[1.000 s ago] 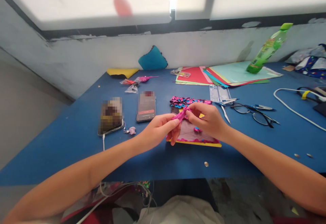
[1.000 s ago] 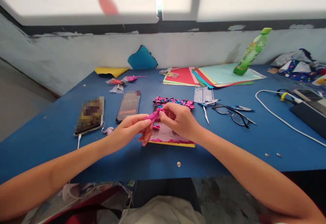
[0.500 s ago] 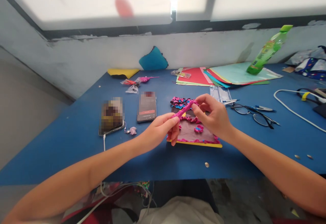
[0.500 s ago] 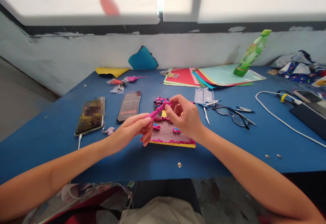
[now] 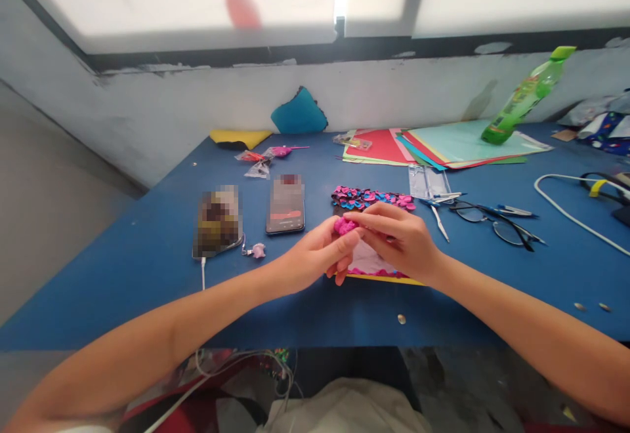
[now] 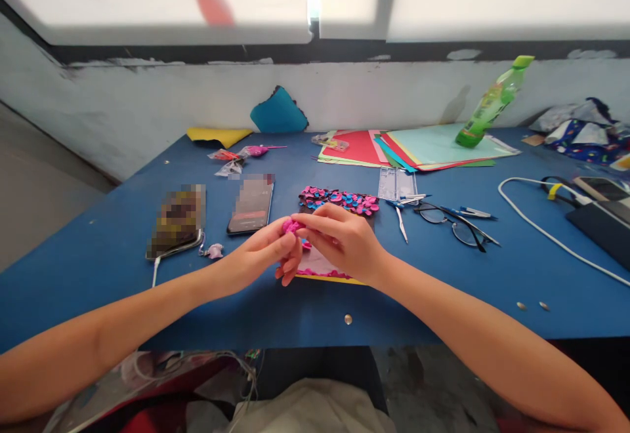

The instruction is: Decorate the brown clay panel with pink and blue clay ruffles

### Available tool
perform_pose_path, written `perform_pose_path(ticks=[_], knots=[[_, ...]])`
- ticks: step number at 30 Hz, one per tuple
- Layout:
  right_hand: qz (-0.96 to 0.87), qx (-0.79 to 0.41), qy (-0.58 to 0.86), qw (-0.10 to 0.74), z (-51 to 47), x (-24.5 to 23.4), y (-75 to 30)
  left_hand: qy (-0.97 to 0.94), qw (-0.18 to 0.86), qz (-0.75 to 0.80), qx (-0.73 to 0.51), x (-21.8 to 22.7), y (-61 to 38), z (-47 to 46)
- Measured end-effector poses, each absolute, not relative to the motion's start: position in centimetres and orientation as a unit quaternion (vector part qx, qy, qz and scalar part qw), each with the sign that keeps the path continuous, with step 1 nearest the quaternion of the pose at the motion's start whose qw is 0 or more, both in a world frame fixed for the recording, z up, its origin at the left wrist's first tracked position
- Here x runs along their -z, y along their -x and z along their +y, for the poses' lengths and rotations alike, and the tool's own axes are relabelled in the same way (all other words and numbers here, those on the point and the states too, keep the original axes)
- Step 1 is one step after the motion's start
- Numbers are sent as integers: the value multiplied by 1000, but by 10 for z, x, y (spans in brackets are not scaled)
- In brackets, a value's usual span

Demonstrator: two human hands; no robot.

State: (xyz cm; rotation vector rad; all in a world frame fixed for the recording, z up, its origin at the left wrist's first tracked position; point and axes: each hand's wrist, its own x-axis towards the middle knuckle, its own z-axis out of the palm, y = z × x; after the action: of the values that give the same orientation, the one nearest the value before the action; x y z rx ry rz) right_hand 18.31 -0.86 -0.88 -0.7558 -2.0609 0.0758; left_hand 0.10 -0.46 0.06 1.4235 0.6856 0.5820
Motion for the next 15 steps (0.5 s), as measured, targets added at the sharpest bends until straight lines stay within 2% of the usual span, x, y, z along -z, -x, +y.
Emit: perform_pose_path(ticks=[8, 15], knots=[[-847, -96, 315, 417, -7, 5, -183, -702, 570, 321, -282, 1, 2, -3], [-845, -109, 307, 424, -9, 3, -183, -745, 487, 335, -309, -8, 2, -1]])
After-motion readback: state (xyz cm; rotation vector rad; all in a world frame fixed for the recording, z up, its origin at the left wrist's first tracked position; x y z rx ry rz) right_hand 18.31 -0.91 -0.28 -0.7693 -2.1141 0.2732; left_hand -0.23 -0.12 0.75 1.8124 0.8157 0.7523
